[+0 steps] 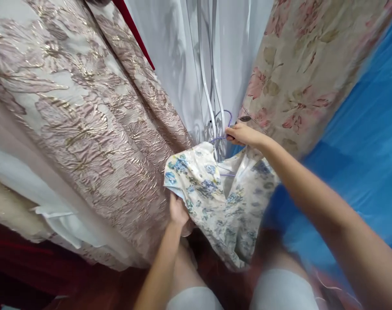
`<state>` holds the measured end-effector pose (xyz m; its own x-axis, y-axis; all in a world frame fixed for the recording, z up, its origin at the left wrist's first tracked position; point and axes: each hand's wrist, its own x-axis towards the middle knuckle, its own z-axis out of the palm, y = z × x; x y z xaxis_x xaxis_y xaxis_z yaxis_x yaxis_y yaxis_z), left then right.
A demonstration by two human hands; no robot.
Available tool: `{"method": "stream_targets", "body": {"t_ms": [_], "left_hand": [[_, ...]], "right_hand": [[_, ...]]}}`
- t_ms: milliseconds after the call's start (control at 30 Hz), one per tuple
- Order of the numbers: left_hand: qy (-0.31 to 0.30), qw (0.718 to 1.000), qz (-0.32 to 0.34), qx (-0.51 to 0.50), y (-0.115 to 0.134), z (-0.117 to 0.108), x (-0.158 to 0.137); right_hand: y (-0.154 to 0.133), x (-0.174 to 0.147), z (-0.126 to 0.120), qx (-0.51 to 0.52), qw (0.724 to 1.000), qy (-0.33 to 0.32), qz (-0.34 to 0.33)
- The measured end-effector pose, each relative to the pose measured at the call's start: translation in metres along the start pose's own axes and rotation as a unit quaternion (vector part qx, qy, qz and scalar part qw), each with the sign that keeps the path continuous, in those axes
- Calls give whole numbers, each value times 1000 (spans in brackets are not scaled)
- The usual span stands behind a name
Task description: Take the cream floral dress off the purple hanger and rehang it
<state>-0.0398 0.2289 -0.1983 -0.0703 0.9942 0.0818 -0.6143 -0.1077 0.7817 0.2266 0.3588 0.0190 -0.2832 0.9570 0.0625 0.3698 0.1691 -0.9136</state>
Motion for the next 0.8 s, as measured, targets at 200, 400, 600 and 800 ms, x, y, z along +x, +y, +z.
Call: {"method": "stream_targets", "body": {"t_ms": [200, 400, 600, 800], "left_hand": [[78, 994, 40, 64, 21, 3, 8], [148, 974, 145, 94, 31, 49, 35], [190, 945, 249, 93, 54, 50, 42], [227, 904, 269, 245, 27, 6, 34]], "right_hand": [[21, -6, -1, 43, 996, -77, 2], [22, -3, -20, 127, 987, 20, -99], [6, 1, -14, 134, 974, 54, -177], [20, -23, 8, -23, 980, 15, -199]]}}
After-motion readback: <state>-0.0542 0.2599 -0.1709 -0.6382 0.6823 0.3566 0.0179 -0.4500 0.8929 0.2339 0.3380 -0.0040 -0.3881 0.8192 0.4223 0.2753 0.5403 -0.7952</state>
